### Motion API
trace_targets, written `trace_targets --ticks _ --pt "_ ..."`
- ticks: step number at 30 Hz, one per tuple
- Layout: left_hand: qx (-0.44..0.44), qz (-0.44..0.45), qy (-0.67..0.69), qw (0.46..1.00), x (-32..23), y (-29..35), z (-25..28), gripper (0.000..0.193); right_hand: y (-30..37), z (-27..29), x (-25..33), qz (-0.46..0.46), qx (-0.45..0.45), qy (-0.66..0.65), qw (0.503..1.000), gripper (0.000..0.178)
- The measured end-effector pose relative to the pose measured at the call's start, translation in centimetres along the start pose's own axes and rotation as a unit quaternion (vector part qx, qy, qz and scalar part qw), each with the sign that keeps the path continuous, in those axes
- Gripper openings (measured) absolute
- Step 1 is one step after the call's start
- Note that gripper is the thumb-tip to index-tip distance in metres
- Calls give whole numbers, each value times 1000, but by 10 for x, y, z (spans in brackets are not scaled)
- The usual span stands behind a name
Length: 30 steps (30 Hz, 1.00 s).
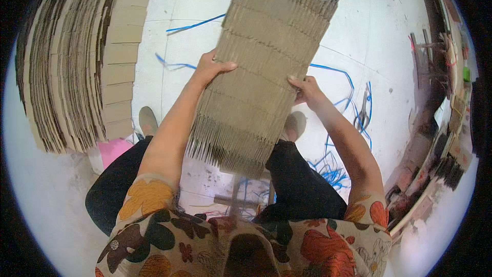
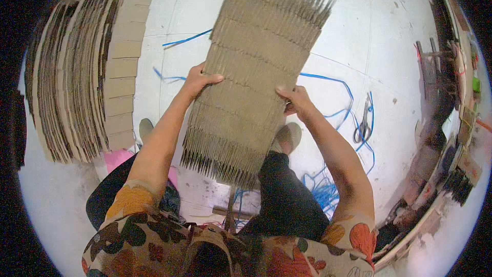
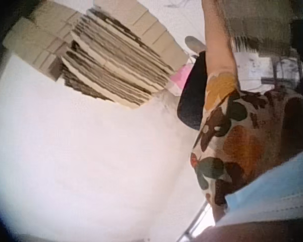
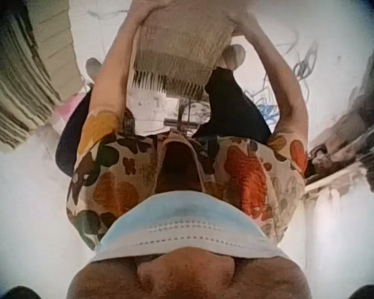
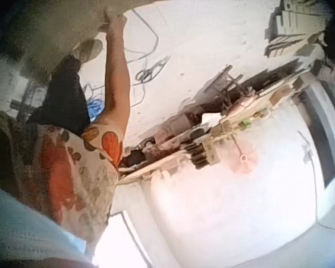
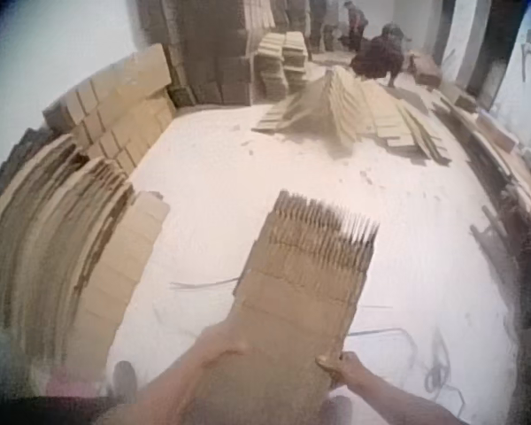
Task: The person gathers stacks of flat cardboard pieces, aligns them, and ties them into bundles using blue plastic straps. They use scissors to cut the straps and place the finished bundles on the floor.
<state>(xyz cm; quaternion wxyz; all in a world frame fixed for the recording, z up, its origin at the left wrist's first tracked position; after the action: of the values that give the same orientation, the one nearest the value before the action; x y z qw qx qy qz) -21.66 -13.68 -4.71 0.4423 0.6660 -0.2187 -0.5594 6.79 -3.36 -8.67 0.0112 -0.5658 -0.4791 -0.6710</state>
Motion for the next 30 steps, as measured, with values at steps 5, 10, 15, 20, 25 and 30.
trace_targets --ticks 5,10,15,20,25,30 --pt "-46 -79 -66 994 53 26 14 63 26 -35 -28 67 -36 -22 997 64" --pt "-101 -123 -56 986 74 16 31 68 25 -29 -6 -38 53 50 997 64" --pt "-67 -66 -9 995 74 22 28 72 -14 52 19 65 -67 102 990 50" --pt "-64 -67 -29 995 65 29 21 70 -65 125 115 383 -416 349 747 48" --pt "-59 -65 -12 996 74 21 23 69 -120 130 135 225 -419 330 815 52" --pt "-64 -71 -8 995 72 24 21 67 -137 118 140 195 -432 316 822 77"
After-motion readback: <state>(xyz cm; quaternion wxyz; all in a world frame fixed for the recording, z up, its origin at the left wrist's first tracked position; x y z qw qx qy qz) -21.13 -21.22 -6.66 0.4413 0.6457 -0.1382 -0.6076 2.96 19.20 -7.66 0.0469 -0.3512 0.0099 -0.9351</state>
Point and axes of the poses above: each hand's wrist, its own y-axis away from the middle knuckle, its own z-axis out of the back of the hand, x = y × z, the point moved 5 cm from there along -y, towards the middle knuckle, and after that the axes turned 14 degrees about z, right-handed, at the moved point
